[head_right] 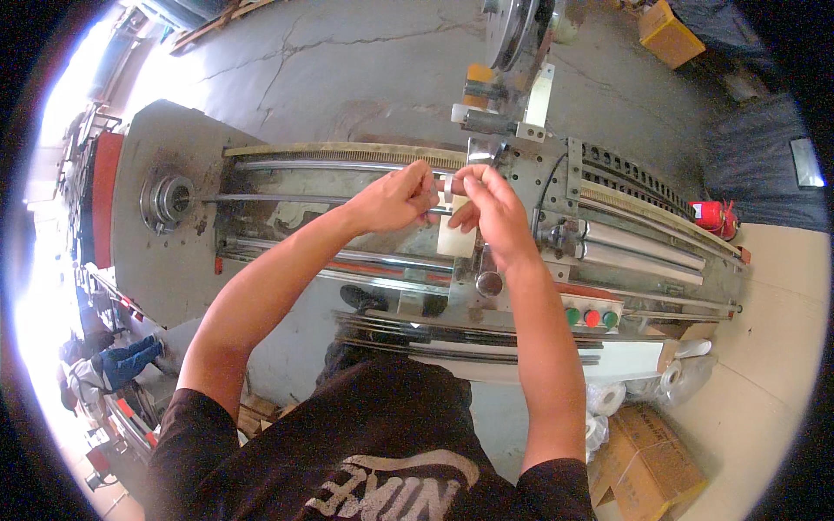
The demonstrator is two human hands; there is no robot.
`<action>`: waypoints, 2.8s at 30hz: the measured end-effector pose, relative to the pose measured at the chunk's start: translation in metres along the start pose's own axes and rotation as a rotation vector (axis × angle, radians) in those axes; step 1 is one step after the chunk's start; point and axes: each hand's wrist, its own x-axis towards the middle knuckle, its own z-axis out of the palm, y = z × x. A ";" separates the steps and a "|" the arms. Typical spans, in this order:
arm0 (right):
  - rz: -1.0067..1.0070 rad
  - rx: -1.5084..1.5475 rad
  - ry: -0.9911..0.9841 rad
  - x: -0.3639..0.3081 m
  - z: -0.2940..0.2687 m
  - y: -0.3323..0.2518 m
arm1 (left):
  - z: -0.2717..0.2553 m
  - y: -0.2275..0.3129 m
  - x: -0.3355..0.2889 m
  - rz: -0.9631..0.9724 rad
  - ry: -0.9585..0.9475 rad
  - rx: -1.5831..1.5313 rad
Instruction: The person operates an industrial lathe to process metal rods, sliding a series of rods through the machine components and securing them before initiating the automated cutting or polishing sequence using control buttons.
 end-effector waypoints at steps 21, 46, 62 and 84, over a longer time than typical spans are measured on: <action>0.059 0.315 -0.241 -0.056 0.046 0.031 | 0.006 0.000 0.000 0.174 0.096 0.336; -0.283 -1.349 0.552 -0.100 -0.055 0.220 | 0.013 0.011 -0.007 0.013 -0.052 0.329; -0.044 0.678 0.047 -0.004 0.135 0.150 | 0.001 0.006 -0.036 0.244 -0.064 0.371; -0.104 0.432 0.998 -0.188 -0.103 0.144 | 0.008 -0.130 -0.247 -0.129 0.050 0.728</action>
